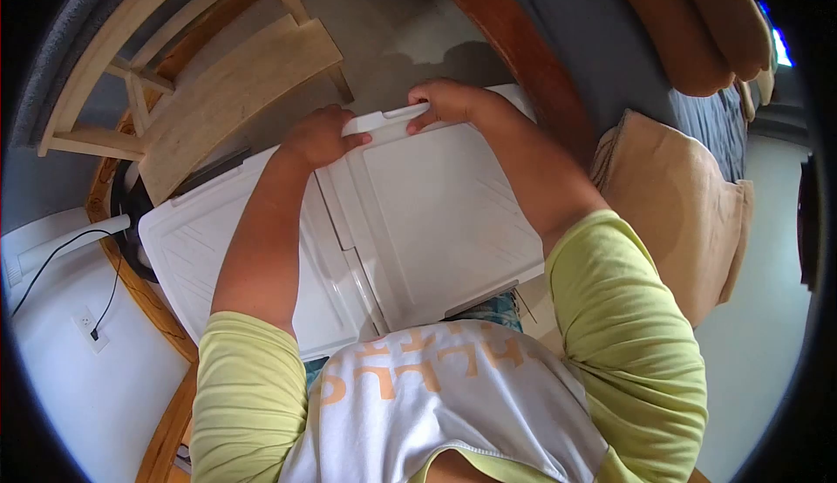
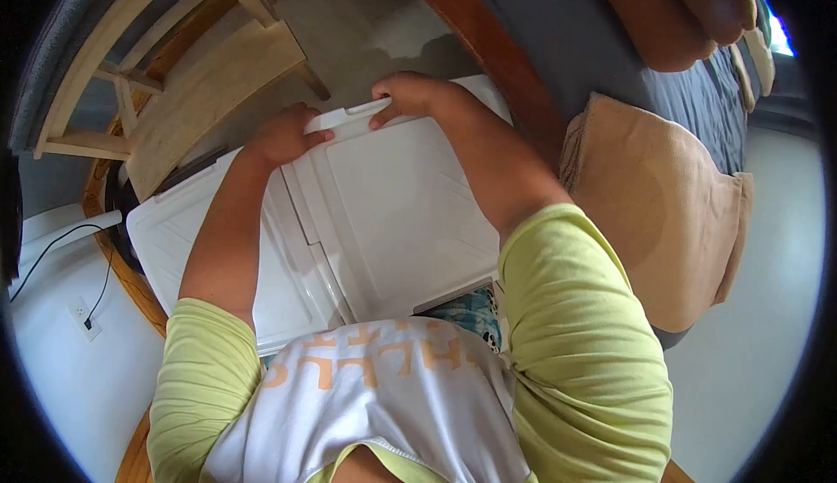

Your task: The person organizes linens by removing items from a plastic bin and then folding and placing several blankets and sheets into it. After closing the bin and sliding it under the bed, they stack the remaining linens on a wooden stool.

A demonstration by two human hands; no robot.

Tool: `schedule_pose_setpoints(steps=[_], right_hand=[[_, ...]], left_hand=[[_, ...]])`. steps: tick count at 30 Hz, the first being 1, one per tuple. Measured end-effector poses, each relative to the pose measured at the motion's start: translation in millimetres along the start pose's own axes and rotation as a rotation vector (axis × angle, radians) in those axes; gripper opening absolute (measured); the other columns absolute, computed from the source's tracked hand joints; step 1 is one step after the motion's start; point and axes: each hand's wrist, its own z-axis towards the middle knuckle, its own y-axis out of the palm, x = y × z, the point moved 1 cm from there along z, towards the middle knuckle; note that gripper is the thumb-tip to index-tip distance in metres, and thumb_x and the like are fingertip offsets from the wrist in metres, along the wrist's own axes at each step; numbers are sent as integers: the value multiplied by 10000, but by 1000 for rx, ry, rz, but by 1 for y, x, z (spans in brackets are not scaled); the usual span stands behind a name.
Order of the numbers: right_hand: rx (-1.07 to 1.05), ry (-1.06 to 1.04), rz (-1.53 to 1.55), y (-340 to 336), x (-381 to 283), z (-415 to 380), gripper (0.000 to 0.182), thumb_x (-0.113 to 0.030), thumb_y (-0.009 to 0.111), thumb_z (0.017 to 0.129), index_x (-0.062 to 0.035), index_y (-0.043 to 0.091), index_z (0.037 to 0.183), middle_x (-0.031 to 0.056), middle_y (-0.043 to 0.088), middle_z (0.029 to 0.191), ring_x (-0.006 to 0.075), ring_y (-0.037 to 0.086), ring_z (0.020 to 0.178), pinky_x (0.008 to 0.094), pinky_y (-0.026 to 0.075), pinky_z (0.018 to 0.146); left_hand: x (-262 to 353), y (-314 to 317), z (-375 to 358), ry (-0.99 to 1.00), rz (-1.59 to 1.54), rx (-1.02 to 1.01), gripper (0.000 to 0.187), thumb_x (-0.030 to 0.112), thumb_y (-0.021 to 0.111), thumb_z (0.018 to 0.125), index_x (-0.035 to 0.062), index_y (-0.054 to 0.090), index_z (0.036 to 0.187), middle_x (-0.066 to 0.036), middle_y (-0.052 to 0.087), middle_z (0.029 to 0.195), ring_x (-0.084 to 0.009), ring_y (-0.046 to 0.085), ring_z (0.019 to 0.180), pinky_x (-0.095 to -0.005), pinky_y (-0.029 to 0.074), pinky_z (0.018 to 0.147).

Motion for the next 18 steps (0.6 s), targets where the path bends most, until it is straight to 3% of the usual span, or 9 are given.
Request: schedule_pose_setpoints(steps=[3,5,7,10,14,18], right_hand=[[-165,105,56,-1,6,13,467,-441,740,761,-65,630,1016,111,611,1034,236,562,1004,348,440,843],[-200,143,23,-2,6,23,649,-613,665,751,-82,617,1122,132,622,1030,253,569,1006,356,437,857],[-198,151,18,6,10,16,645,-609,661,756,-85,617,1129,130,621,1039,252,568,1008,358,435,860],[-226,216,10,-3,9,37,632,-598,651,769,-92,619,1147,125,621,1067,247,565,1015,363,429,872],[-284,322,-44,0,7,61,616,-583,637,786,-102,622,1171,118,620,1104,241,561,1023,371,422,886],[-420,417,-41,-4,10,64,601,-567,623,804,-111,624,1195,110,619,1141,235,557,1031,378,414,901]], left_hand=[[4,-1,0,-23,-71,-1,581,555,556,857,72,605,1176,-158,591,1168,-328,549,1106,-410,432,947],[14,-10,0,-59,-81,-16,598,579,523,868,74,605,1179,-162,598,1166,-326,554,1104,-413,427,950],[21,-14,1,-257,-101,-135,653,633,420,892,75,604,1175,-156,609,1176,-312,560,1112,-419,429,943],[23,-11,1,-279,-111,-82,678,667,331,903,111,613,1169,-122,614,1193,-291,555,1133,-416,435,934],[21,-10,-3,-289,-145,-42,633,657,379,890,149,615,1185,-145,625,1174,-317,563,1126,-412,430,947],[22,-10,0,-297,-155,-87,628,684,348,887,192,623,1163,-82,642,1148,-268,567,1118,-399,440,927]])
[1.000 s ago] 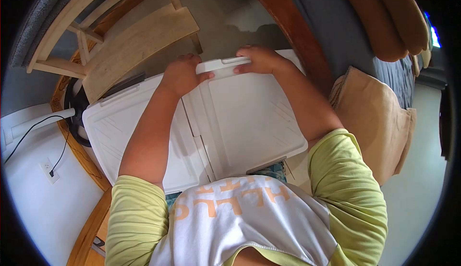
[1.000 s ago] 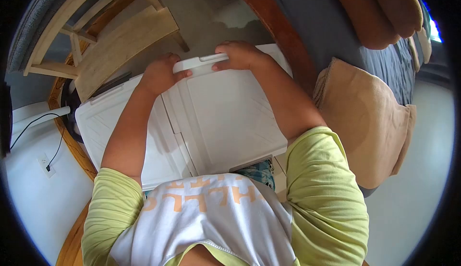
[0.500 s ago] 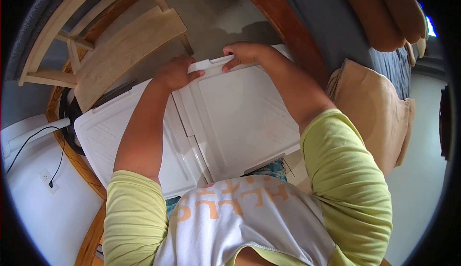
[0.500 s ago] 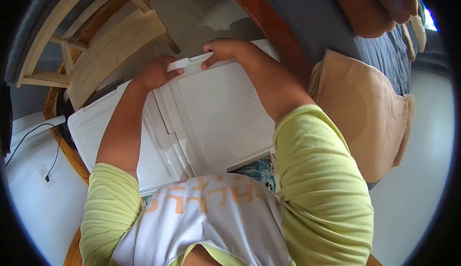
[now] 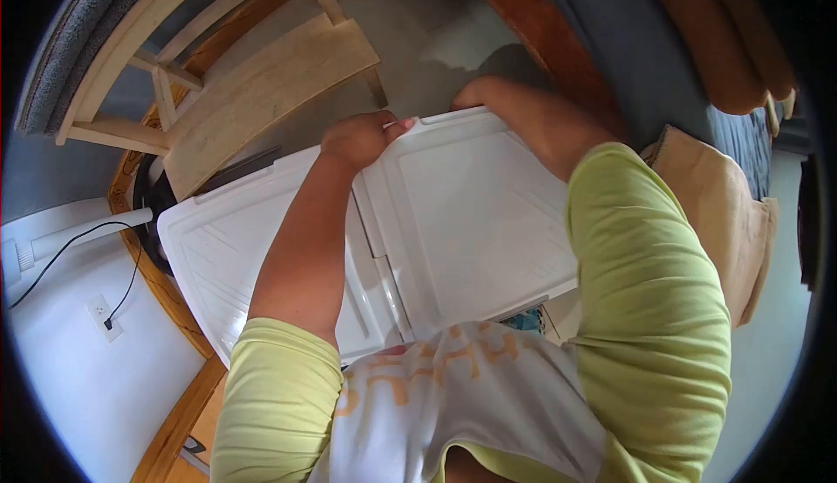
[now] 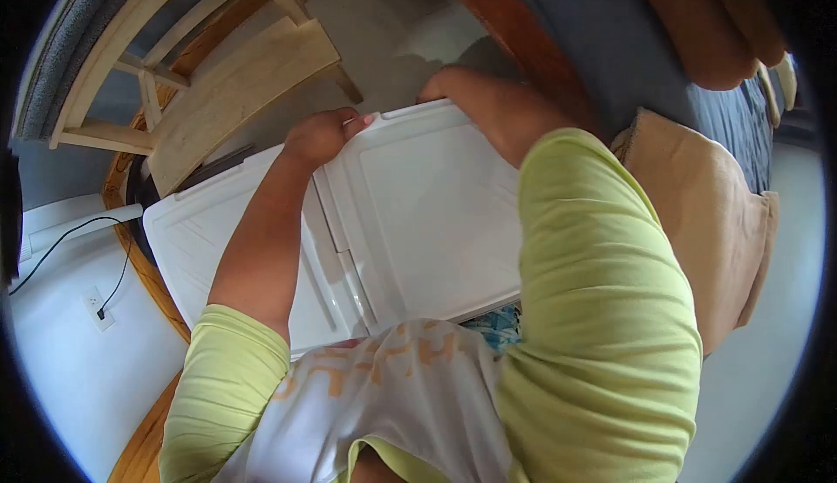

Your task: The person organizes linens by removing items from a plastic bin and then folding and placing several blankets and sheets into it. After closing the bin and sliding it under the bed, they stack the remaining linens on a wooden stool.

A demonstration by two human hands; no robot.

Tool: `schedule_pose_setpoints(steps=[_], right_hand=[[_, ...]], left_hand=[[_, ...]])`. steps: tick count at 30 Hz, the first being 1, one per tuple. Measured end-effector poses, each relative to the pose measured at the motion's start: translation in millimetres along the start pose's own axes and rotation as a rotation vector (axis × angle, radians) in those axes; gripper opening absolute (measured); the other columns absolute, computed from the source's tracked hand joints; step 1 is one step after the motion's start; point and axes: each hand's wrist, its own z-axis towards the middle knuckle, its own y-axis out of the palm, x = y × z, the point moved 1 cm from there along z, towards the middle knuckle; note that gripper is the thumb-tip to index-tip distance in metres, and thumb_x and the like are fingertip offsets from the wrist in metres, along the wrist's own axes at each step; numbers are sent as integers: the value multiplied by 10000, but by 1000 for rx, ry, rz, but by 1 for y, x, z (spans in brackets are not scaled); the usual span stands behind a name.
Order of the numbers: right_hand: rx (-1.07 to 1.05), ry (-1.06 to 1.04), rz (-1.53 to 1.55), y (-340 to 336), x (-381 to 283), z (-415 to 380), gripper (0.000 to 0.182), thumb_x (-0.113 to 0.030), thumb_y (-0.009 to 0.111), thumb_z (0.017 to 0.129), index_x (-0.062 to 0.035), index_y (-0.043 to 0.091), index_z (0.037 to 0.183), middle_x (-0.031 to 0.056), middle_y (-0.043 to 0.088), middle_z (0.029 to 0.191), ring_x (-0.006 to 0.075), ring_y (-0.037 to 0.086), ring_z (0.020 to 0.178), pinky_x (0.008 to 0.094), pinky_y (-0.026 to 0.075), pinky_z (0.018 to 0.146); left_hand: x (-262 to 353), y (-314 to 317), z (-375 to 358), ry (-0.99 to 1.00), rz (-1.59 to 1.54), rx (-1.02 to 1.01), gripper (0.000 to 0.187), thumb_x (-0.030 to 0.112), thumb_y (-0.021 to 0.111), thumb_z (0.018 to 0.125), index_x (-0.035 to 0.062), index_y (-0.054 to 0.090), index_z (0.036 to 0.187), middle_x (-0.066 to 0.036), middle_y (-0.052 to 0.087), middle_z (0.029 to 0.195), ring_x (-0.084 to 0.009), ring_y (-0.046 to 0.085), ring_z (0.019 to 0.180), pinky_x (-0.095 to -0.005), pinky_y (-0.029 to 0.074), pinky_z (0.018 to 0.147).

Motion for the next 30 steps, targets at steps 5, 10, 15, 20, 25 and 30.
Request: schedule_pose_setpoints(steps=[5,10,15,20,25,30], right_hand=[[-159,-205,240,-15,7,-11,510,-502,605,839,-109,652,1161,82,634,1121,206,555,1026,364,413,903],[4,-313,83,-9,20,-16,468,-468,566,878,-147,632,1212,85,619,1207,238,545,1103,373,397,948],[257,-227,-107,4,26,-52,511,-503,458,909,-125,623,1211,137,582,1260,292,533,1159,395,378,989],[313,-94,-82,16,16,-34,478,-463,418,928,-137,625,1210,134,582,1259,305,535,1147,402,385,978],[344,-148,-165,11,34,-29,439,-407,408,933,-153,607,1231,124,568,1282,303,533,1153,403,398,967],[156,-226,-544,-2,49,-39,411,-380,424,916,-137,629,1177,136,572,1263,312,536,1155,407,402,972]], left_hand=[[-7,2,3,35,-43,13,626,676,469,843,177,618,1190,-109,639,1159,-294,573,1114,-394,436,939],[-5,-1,-4,102,-25,1,705,671,605,751,175,592,1251,-118,622,1197,-286,571,1130,-378,434,950],[-10,4,3,96,-22,14,702,666,626,736,202,588,1261,-104,617,1212,-269,566,1139,-375,433,958],[-7,7,-1,52,-23,-4,701,675,624,732,223,583,1267,-83,611,1227,-249,549,1165,-370,428,971],[-11,11,-1,68,-58,74,701,653,645,728,204,592,1263,-103,624,1203,-267,582,1115,-370,427,961],[-6,3,-5,61,-9,42,704,674,626,729,226,583,1269,-80,592,1262,-245,535,1186,-366,422,977]])
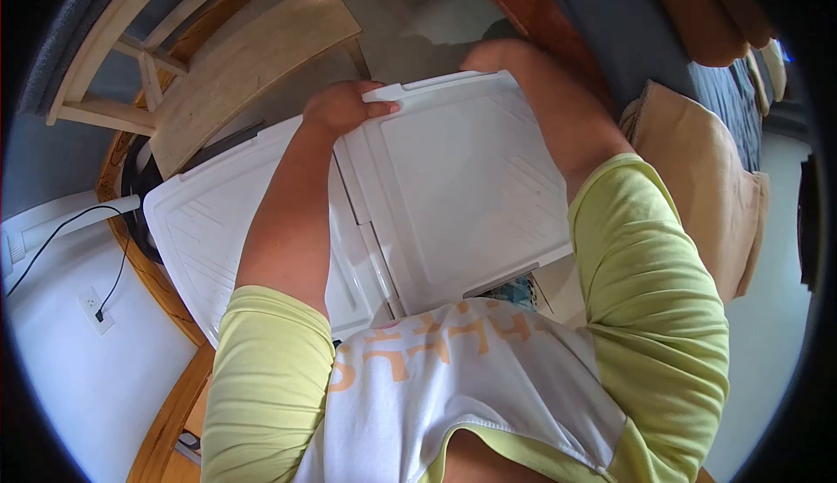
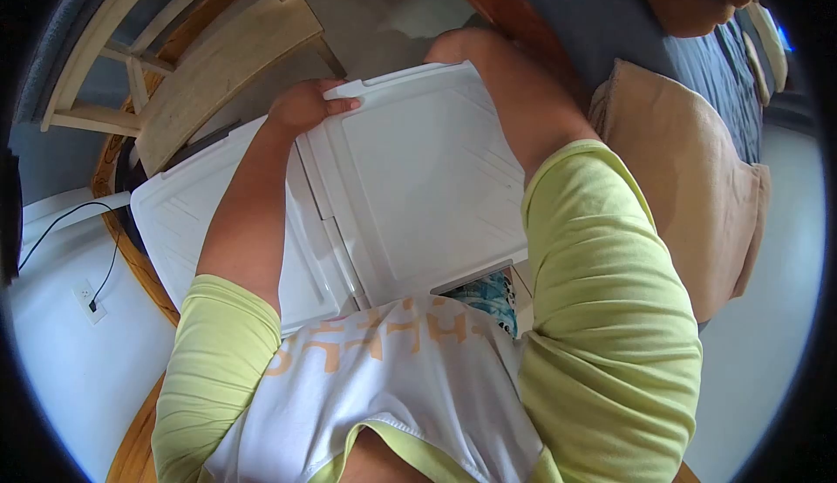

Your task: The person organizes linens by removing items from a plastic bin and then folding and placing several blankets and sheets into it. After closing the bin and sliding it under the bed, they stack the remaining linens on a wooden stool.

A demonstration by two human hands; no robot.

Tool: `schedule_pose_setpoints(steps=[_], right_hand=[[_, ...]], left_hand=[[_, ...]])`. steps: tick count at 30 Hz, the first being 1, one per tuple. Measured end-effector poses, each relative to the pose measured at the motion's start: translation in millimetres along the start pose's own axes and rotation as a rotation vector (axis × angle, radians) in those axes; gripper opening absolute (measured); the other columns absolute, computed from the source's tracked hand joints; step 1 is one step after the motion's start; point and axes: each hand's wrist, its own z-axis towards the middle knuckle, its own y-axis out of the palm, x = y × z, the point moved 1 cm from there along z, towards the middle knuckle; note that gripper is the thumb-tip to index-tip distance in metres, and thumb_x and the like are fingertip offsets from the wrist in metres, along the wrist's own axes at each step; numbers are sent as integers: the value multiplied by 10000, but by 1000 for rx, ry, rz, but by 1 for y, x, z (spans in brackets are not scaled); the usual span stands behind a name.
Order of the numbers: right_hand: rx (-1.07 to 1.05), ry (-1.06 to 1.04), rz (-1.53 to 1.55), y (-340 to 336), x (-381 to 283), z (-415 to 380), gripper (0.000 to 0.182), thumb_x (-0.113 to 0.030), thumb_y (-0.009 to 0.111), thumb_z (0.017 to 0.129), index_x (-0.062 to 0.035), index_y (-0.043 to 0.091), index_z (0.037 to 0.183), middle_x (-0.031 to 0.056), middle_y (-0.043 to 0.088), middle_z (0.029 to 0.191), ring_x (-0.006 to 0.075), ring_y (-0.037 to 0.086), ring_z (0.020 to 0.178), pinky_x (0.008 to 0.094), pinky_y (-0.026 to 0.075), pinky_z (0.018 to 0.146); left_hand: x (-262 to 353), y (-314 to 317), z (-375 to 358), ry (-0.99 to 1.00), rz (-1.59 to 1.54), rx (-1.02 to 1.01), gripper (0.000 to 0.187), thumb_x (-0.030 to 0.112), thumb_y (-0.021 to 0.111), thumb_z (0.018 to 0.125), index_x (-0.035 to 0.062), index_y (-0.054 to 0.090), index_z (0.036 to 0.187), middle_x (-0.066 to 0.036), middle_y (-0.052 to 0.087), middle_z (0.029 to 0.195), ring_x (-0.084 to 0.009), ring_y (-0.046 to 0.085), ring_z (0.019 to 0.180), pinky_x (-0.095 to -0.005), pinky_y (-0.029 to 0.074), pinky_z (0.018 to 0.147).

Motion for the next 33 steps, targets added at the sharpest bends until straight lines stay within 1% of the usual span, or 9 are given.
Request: schedule_pose_setpoints(steps=[3,10,14,19,25,27,29,31,33], right_hand=[[175,293,335,12,0,11,439,-431,420,930,-137,626,1181,131,578,1256,319,535,1154,410,399,974],[458,284,504,17,-50,-43,543,-531,349,953,-122,621,1185,151,590,1225,331,539,1137,417,412,950],[484,220,494,11,-64,-64,531,-487,342,970,-75,608,1171,159,608,1184,343,546,1111,422,404,962],[659,90,561,29,-54,-45,440,-464,463,939,-77,640,1050,146,657,1040,334,575,1032,434,396,935],[890,157,429,32,-70,-38,380,-446,584,880,-109,636,1048,136,657,1039,303,568,1064,413,358,955],[1120,83,389,12,-100,-34,459,-461,634,841,-114,606,1140,146,618,1150,316,532,1127,413,351,981],[1065,-76,395,-15,-149,-13,590,-472,667,809,-94,545,1245,157,568,1246,331,488,1188,412,326,1028],[1001,-162,316,-37,-219,15,641,-497,627,834,-69,499,1294,160,563,1254,337,478,1207,424,321,1048],[909,-188,219,-52,-284,46,604,-516,556,873,-77,521,1286,144,503,1330,307,426,1261,415,343,1045]], left_hand=[[-1,1,2,30,7,3,686,660,629,734,223,590,1261,-82,593,1253,-251,539,1177,-374,426,971],[24,-6,-35,176,133,273,509,519,647,798,159,650,1158,-111,620,1166,-293,591,1076,-382,461,923],[26,0,-48,47,127,183,488,471,615,838,164,601,1218,-108,560,1255,-285,513,1184,-433,403,990],[0,20,-64,258,264,760,545,401,624,856,208,467,1341,-81,386,1408,-327,317,1313,-612,221,1045],[-142,-30,-167,-99,324,984,626,443,671,806,190,467,1341,-79,390,1408,-319,311,1323,-579,215,1064],[-196,-42,-208,-305,355,1062,685,518,677,775,196,469,1343,-81,396,1404,-304,309,1322,-554,232,1053],[-254,-41,-236,-516,402,1061,734,535,677,776,135,456,1351,-126,423,1392,-291,373,1295,-476,281,1056],[-311,-20,-260,-657,-297,744,768,506,681,790,48,433,1354,-183,488,1342,-288,465,1236,-389,342,1030],[-302,-4,-273,-626,-480,690,777,493,677,797,15,422,1355,-203,517,1308,-294,501,1204,-367,366,1011]])
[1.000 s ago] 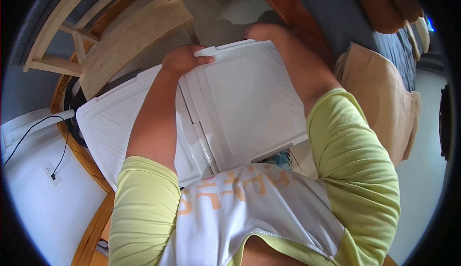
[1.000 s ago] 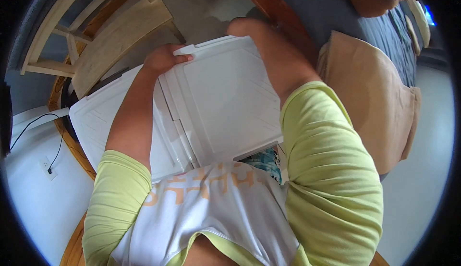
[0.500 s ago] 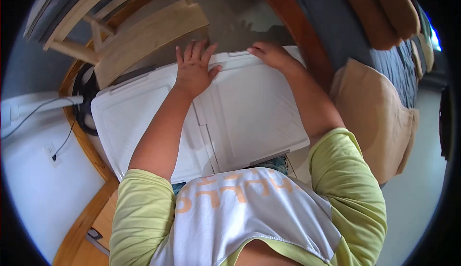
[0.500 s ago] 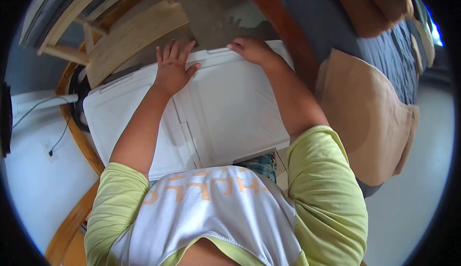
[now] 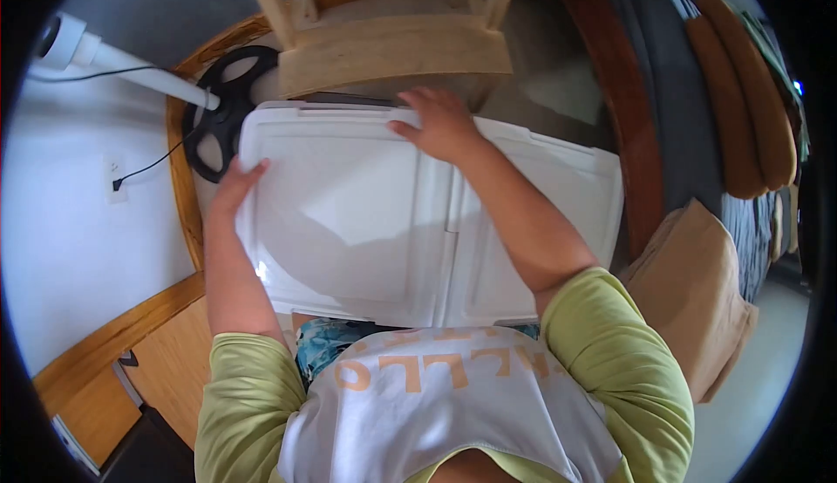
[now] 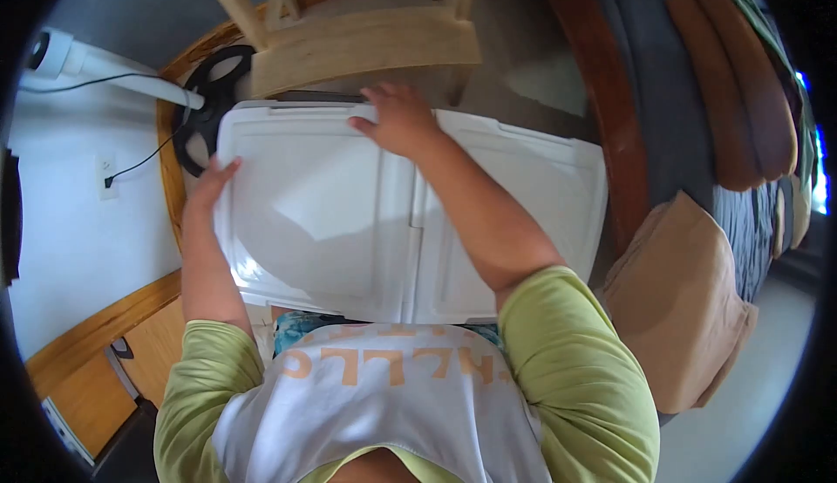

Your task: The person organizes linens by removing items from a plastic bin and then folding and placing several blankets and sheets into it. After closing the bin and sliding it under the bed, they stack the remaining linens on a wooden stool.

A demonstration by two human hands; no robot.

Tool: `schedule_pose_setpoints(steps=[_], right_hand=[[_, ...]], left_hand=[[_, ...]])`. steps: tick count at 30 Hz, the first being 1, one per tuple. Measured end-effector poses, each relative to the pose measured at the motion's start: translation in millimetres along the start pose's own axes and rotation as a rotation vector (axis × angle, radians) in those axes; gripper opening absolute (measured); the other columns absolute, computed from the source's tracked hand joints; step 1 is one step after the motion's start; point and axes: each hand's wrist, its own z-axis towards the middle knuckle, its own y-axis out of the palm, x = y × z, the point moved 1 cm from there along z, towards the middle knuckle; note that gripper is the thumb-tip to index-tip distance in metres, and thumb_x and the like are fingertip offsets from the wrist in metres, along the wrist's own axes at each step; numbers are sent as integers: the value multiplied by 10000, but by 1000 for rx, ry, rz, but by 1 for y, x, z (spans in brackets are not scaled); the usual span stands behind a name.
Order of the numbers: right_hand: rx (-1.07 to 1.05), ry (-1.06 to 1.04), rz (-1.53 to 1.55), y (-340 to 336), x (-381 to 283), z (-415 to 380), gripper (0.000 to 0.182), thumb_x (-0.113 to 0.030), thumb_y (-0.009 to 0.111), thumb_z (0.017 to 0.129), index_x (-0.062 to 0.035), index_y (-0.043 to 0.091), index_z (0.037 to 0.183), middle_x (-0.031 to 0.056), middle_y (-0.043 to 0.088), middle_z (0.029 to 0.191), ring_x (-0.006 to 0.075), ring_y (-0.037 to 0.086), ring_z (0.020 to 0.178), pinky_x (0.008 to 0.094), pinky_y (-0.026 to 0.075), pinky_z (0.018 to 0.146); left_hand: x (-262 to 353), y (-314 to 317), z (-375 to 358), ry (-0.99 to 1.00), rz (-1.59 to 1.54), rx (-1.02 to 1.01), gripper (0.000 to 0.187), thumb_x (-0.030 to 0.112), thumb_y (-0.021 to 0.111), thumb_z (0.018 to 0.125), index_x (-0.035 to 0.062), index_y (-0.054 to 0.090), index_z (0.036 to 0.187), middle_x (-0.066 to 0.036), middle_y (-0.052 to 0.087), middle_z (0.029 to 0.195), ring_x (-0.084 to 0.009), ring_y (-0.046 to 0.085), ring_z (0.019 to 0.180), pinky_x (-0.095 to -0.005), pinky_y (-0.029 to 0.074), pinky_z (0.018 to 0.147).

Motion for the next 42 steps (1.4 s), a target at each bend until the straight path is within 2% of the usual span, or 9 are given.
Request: schedule_pose_setpoints(steps=[4,6,13,16,22,28,31,33,42], right_hand=[[-41,34,-137,35,-51,45,725,-633,446,877,-58,508,1314,145,516,1330,314,446,1257,406,375,1025],[-361,104,-40,22,-62,51,739,-668,421,865,-54,567,1248,162,594,1217,317,537,1159,401,419,979],[-394,124,-71,26,-61,57,738,-677,428,859,-64,570,1243,154,610,1198,320,569,1114,403,447,937],[-405,137,-92,29,-66,56,703,-655,434,873,-73,571,1244,149,604,1209,319,563,1119,405,445,944],[-146,7,-129,47,-57,53,613,-601,412,916,-66,618,1131,167,627,1143,324,567,1097,410,456,907],[-424,86,-154,49,-53,67,708,-635,363,912,-74,481,1329,154,489,1355,321,422,1276,429,350,1048],[-395,107,68,58,-45,85,774,-672,310,906,-87,391,1406,154,349,1471,328,309,1361,441,281,1094],[-581,210,189,63,-46,96,763,-678,345,897,-166,316,1461,127,240,1529,312,210,1405,423,175,1141],[-638,188,248,59,-64,118,811,-733,458,815,-100,541,1316,157,460,1399,328,405,1305,389,304,1072]], left_hand=[[9,8,-22,-90,-102,-52,766,474,665,810,-14,431,1351,-218,573,1244,-310,550,1158,-353,401,981],[-1,8,-19,-84,-136,-10,736,469,648,825,-19,446,1338,-230,573,1238,-331,552,1152,-357,408,975],[-7,17,10,116,78,146,659,506,475,917,-29,480,1300,-264,555,1230,-398,535,1146,-418,417,971],[-1,21,8,11,137,166,669,542,413,929,-19,496,1283,-261,569,1210,-392,551,1126,-436,425,962],[10,20,18,22,199,120,647,571,404,920,2,549,1192,-263,606,1130,-405,584,1060,-457,455,908],[1,27,26,23,83,86,611,549,431,916,5,562,1163,-263,624,1087,-407,591,1039,-456,462,884],[1,24,13,12,60,120,593,541,447,913,11,567,1151,-256,630,1078,-402,593,1038,-459,461,879],[-1,24,9,10,49,133,589,542,455,909,17,569,1151,-252,631,1077,-399,594,1039,-459,461,878],[-1,25,14,0,84,141,584,556,471,895,52,571,1175,-219,641,1086,-387,597,1042,-458,460,886]])
